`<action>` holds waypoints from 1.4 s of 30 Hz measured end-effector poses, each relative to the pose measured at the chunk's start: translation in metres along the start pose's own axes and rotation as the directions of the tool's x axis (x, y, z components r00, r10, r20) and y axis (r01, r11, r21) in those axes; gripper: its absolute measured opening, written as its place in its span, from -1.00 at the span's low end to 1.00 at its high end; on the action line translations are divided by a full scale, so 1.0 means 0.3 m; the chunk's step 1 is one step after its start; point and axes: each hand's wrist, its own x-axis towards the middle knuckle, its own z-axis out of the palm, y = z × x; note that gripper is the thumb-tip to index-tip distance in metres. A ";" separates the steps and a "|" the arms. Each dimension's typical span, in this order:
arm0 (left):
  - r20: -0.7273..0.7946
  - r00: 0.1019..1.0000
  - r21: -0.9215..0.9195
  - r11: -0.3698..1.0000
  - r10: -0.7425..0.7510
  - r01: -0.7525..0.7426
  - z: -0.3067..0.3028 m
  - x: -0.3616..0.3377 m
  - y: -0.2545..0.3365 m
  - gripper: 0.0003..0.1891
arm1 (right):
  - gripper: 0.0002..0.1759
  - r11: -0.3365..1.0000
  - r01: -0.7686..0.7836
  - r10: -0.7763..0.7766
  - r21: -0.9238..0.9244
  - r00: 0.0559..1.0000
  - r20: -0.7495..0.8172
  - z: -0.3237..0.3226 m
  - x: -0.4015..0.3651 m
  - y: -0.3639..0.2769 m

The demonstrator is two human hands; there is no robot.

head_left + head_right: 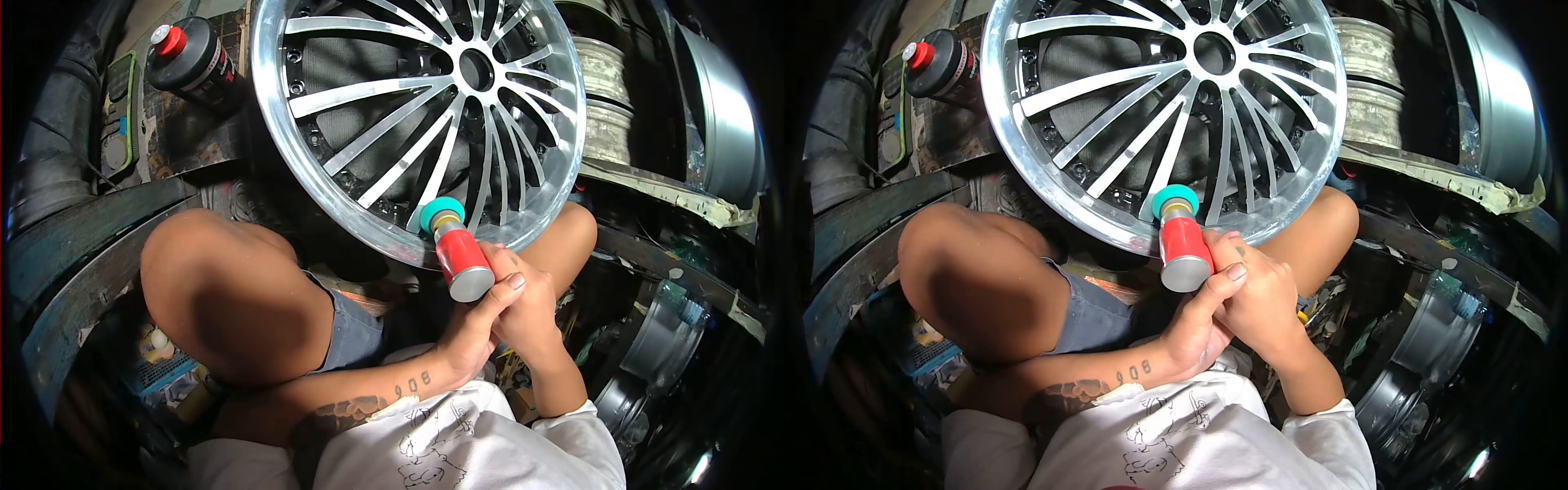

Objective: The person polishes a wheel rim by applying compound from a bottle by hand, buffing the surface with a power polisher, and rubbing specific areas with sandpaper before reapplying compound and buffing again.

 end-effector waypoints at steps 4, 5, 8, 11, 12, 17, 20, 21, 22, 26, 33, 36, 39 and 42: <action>-0.027 0.998 -0.006 0.998 0.059 -0.059 0.021 -0.005 0.009 -0.10 | -0.47 0.998 0.051 -0.052 0.023 0.998 0.043 -0.005 0.014 0.015; -0.034 0.997 -0.011 0.997 0.073 -0.073 0.016 -0.002 0.005 -0.10 | -0.48 0.998 0.065 -0.066 0.027 0.997 0.040 -0.005 0.019 0.015; -0.030 0.995 -0.023 0.995 0.095 -0.096 0.009 0.003 0.001 -0.11 | -0.48 0.994 0.101 -0.102 0.028 0.994 0.041 -0.006 0.037 0.011; -0.030 0.995 -0.030 0.995 0.097 -0.098 0.029 -0.005 0.016 -0.10 | -0.48 0.994 0.106 -0.106 -0.006 0.992 0.064 -0.017 0.044 0.004; -0.023 0.996 -0.042 0.996 0.081 -0.082 0.028 -0.004 0.015 -0.10 | -0.48 0.994 0.108 -0.105 -0.029 0.991 0.078 -0.021 0.044 0.005; 0.044 0.996 -0.078 0.995 0.073 -0.069 0.005 0.009 -0.007 -0.10 | -0.46 0.986 0.123 -0.112 -0.114 0.989 0.098 -0.038 0.031 -0.009; 0.019 0.994 -0.079 0.991 0.107 -0.106 0.014 0.008 0.005 -0.10 | -0.44 0.988 0.136 -0.129 -0.075 0.987 0.090 -0.030 0.035 0.003; 0.023 0.995 -0.082 0.992 0.100 -0.098 0.012 0.009 0.004 -0.10 | -0.44 0.988 0.138 -0.131 -0.075 0.987 0.092 -0.025 0.035 0.007; 0.026 0.995 -0.087 0.992 0.095 -0.093 0.010 0.012 0.000 -0.10 | -0.44 0.987 0.143 -0.136 -0.073 0.986 0.095 -0.022 0.038 0.008; 0.032 0.997 -0.074 0.995 0.076 -0.074 0.007 0.006 -0.005 -0.11 | -0.43 0.990 0.115 -0.107 -0.086 0.989 0.100 -0.028 0.028 -0.001; 0.006 1.000 -0.070 0.997 0.030 -0.029 0.023 -0.011 0.016 -0.08 | -0.43 0.993 0.084 -0.075 -0.088 0.992 0.100 -0.030 0.024 -0.002; 0.018 0.999 -0.065 0.997 0.051 -0.049 0.028 -0.009 0.008 -0.08 | -0.43 0.994 0.053 -0.043 -0.091 0.994 0.102 -0.038 0.021 -0.005; 0.007 0.998 -0.066 0.995 0.068 -0.068 0.018 0.007 -0.005 -0.11 | -0.44 0.998 0.041 -0.037 -0.048 0.995 0.089 -0.033 0.022 0.005; 0.055 0.998 -0.096 0.995 0.023 -0.018 0.008 0.001 0.003 -0.18 | -0.45 1.000 0.016 -0.015 -0.015 0.997 0.070 -0.025 0.010 0.013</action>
